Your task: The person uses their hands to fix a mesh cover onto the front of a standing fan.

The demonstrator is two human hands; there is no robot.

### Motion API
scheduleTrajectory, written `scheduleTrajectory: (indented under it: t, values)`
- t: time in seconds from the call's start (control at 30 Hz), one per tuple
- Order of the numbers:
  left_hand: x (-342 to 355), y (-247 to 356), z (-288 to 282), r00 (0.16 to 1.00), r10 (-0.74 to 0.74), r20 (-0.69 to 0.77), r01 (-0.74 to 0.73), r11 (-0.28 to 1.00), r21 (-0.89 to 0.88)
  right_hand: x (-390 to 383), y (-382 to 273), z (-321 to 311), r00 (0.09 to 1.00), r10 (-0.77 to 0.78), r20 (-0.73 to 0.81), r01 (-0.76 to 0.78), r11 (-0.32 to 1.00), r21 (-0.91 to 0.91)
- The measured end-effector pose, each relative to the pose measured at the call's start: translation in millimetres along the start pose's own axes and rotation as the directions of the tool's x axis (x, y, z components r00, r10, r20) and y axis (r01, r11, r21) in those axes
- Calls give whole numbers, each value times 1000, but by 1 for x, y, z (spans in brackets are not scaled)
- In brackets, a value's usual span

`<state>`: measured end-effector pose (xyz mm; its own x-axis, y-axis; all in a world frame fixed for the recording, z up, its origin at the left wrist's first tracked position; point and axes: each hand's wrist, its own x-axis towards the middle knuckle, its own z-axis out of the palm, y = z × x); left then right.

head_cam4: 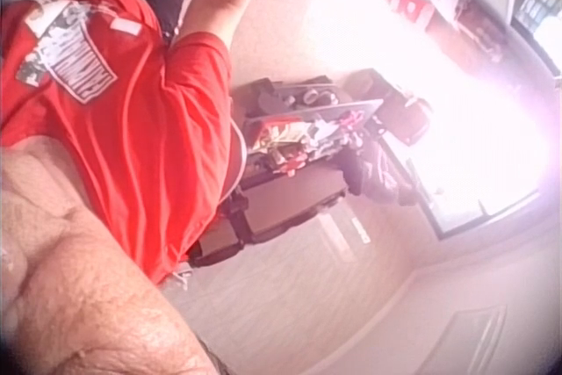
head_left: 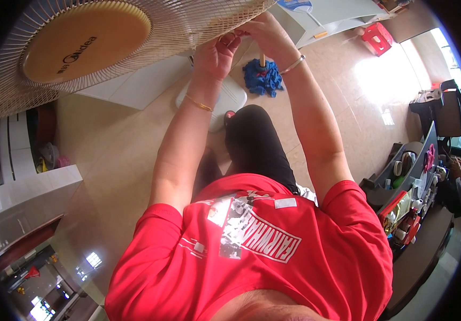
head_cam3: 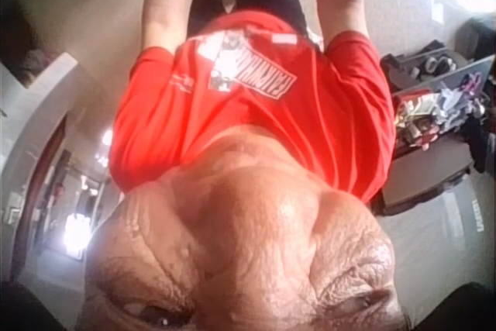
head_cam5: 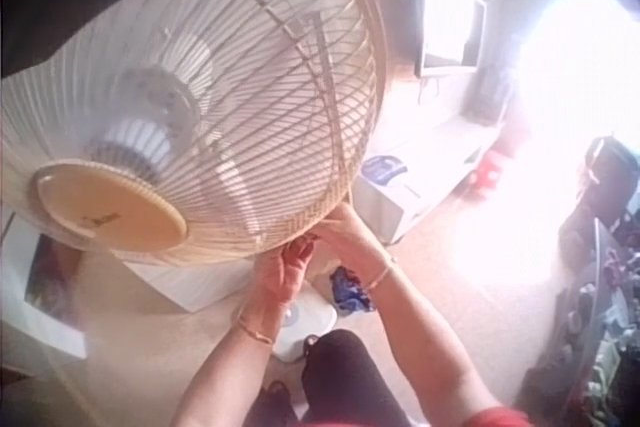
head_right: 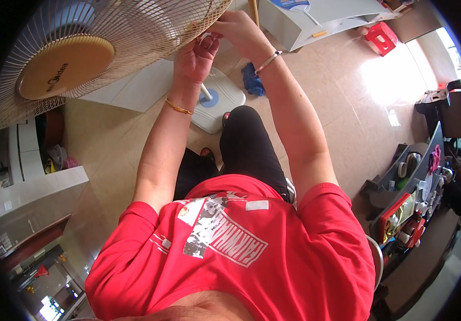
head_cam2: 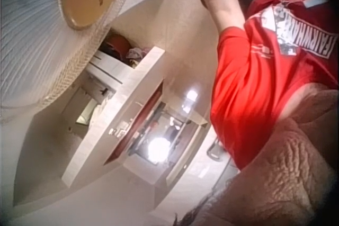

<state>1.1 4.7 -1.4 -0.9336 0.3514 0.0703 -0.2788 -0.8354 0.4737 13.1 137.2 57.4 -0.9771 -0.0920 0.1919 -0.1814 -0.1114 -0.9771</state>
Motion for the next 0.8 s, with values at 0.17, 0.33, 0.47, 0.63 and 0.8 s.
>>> scheduleTrajectory:
  t: [0.17,0.33,0.47,0.63,0.8]
  values:
    - [1,0,1,1000,-16,-17,15,999,-35,4,6,-4,999,-16,48,20,995,-95]
    - [-2,0,11,998,44,35,-44,999,-9,0,27,-4,996,-74,39,69,991,118]
    - [-3,3,17,997,35,73,-35,999,-6,-7,28,2,994,-106,5,99,949,299]
    - [0,3,10,999,34,-3,-34,999,-31,-7,7,8,989,-71,-126,81,994,75]
    - [0,1,9,998,-8,-67,6,1000,-24,-4,7,3,990,-98,-106,86,991,-107]
